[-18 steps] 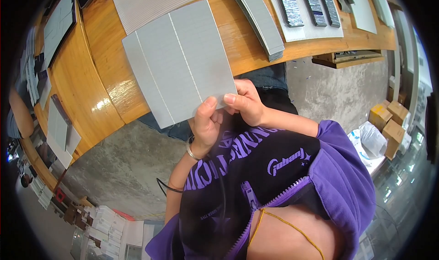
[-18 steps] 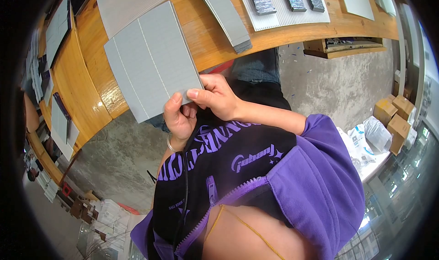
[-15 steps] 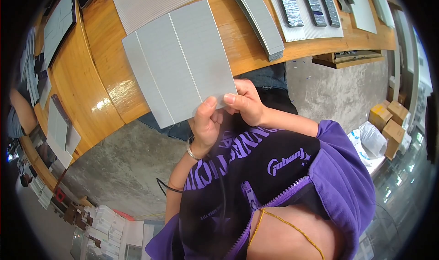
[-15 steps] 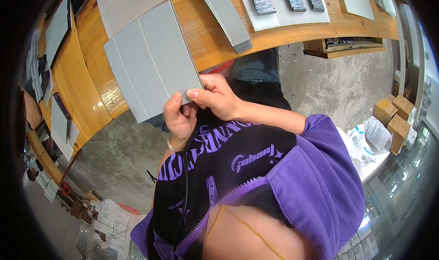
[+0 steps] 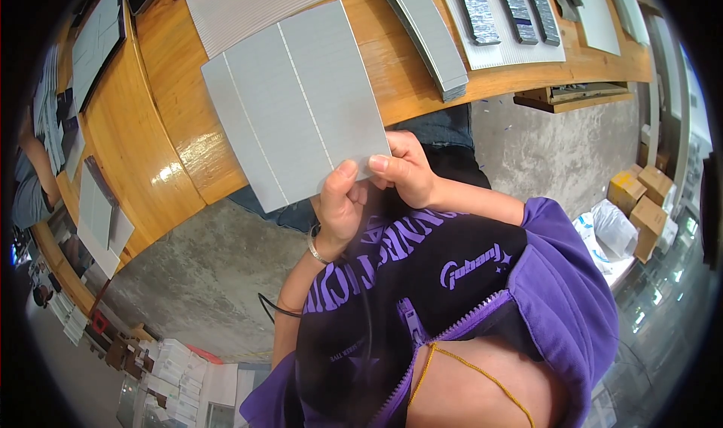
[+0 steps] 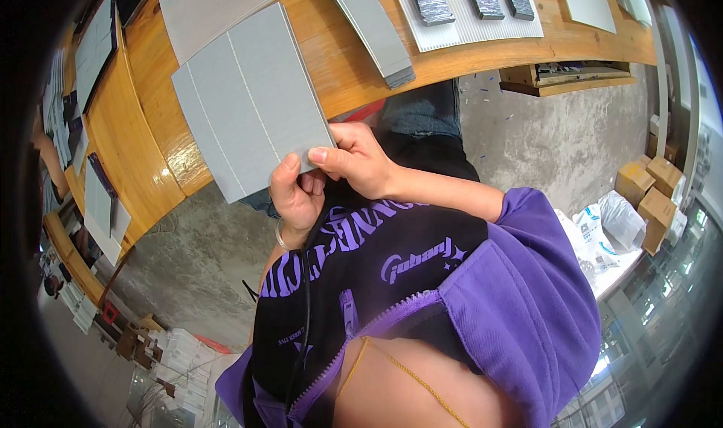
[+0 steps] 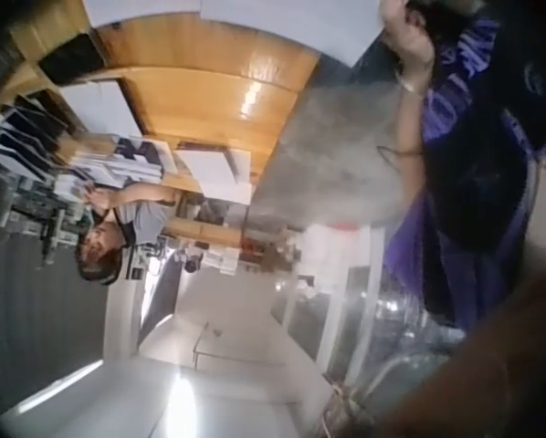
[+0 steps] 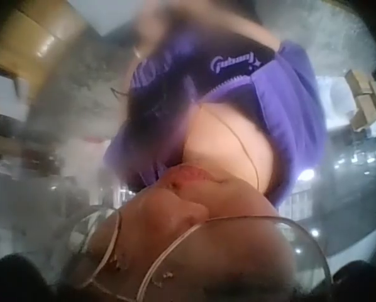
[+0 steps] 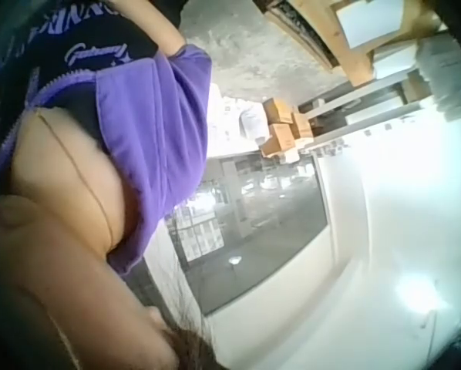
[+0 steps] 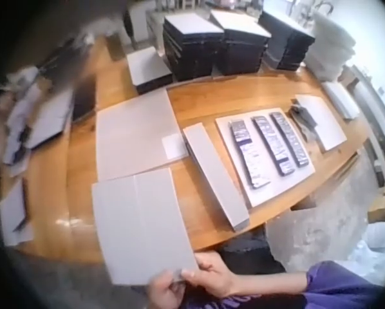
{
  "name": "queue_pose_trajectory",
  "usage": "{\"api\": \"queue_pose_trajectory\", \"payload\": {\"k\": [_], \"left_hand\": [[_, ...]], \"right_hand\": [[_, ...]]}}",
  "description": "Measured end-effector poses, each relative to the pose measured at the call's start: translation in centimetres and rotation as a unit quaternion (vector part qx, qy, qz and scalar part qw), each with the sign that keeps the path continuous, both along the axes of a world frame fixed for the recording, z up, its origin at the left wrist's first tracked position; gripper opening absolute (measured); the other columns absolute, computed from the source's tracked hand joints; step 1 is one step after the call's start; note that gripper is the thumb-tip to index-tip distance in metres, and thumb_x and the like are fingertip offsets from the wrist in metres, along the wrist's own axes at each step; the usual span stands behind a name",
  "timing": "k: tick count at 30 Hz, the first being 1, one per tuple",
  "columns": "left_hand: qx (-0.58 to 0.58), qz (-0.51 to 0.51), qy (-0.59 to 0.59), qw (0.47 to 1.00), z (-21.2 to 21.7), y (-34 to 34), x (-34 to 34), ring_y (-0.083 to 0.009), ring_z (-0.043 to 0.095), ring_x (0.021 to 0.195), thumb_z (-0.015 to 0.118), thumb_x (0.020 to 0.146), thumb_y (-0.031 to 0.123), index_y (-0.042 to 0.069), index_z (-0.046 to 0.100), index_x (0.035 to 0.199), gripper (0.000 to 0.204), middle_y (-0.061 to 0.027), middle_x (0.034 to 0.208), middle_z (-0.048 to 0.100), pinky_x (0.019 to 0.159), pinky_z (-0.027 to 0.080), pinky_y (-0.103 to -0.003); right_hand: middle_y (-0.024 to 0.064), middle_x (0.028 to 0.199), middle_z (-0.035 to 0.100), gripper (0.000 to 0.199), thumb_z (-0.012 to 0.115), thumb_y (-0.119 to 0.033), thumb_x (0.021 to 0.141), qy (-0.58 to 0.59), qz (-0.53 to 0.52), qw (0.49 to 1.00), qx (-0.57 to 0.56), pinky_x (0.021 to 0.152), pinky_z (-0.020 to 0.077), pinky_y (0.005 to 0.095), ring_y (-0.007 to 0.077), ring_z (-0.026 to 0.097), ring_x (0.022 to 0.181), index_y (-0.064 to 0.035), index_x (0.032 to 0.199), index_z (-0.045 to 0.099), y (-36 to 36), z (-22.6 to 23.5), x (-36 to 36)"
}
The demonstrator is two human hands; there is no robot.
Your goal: The person collects grey rectangular plates from a machine and then sorts and peels protective films from them at a workbench.
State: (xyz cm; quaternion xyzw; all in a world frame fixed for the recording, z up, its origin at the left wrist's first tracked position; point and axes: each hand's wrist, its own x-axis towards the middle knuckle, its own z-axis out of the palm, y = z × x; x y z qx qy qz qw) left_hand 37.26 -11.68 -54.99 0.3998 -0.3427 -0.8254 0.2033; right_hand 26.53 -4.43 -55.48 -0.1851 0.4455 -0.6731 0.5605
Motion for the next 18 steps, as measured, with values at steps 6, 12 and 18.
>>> {"api": "queue_pose_trajectory", "payload": {"k": [6, 12, 18], "left_hand": [[0.003, -0.009, 0.003, 1.0, 0.1, -0.02, 0.03, -0.0064, 0.033, 0.042, 0.05, 0.082, 0.031, 0.01, 0.048, 0.062, 0.029, 0.0043, 0.049, 0.037, 0.04, 0.026, -0.021], [0.009, -0.002, -0.008, 1.0, 0.41, -0.11, -0.22, -0.0057, 0.033, 0.042, 0.049, 0.083, 0.031, 0.01, 0.049, 0.063, 0.029, 0.0046, 0.049, 0.037, 0.04, 0.025, -0.021], [0.019, 0.012, 0.004, 1.0, 0.15, 0.01, -0.17, -0.0057, 0.032, 0.041, 0.049, 0.083, 0.032, 0.01, 0.049, 0.063, 0.03, 0.0044, 0.049, 0.038, 0.039, 0.025, -0.021]], "right_hand": [[-0.001, 0.058, 0.046, 0.029, 0.055, -0.028, 0.089, -0.003, 0.0, 1.0, -0.001, 0.049, 0.0348, 0.0212, 0.0057, 0.043, 0.054, -0.0027, 0.074, 0.052, 0.07, -0.16, 0.05], [-0.0013, 0.058, 0.046, 0.028, 0.054, -0.027, 0.089, 0.0, -0.001, 1.0, -0.005, 0.048, 0.0331, 0.0214, 0.0054, 0.041, 0.053, -0.0032, 0.074, 0.052, -0.01, -0.24, 0.04], [-0.0014, 0.057, 0.045, 0.027, 0.054, -0.026, 0.089, 0.004, -0.006, 1.0, 0.001, 0.048, 0.0326, 0.0213, 0.0054, 0.041, 0.053, -0.0032, 0.074, 0.052, -0.12, 0.2, 0.07]]}}
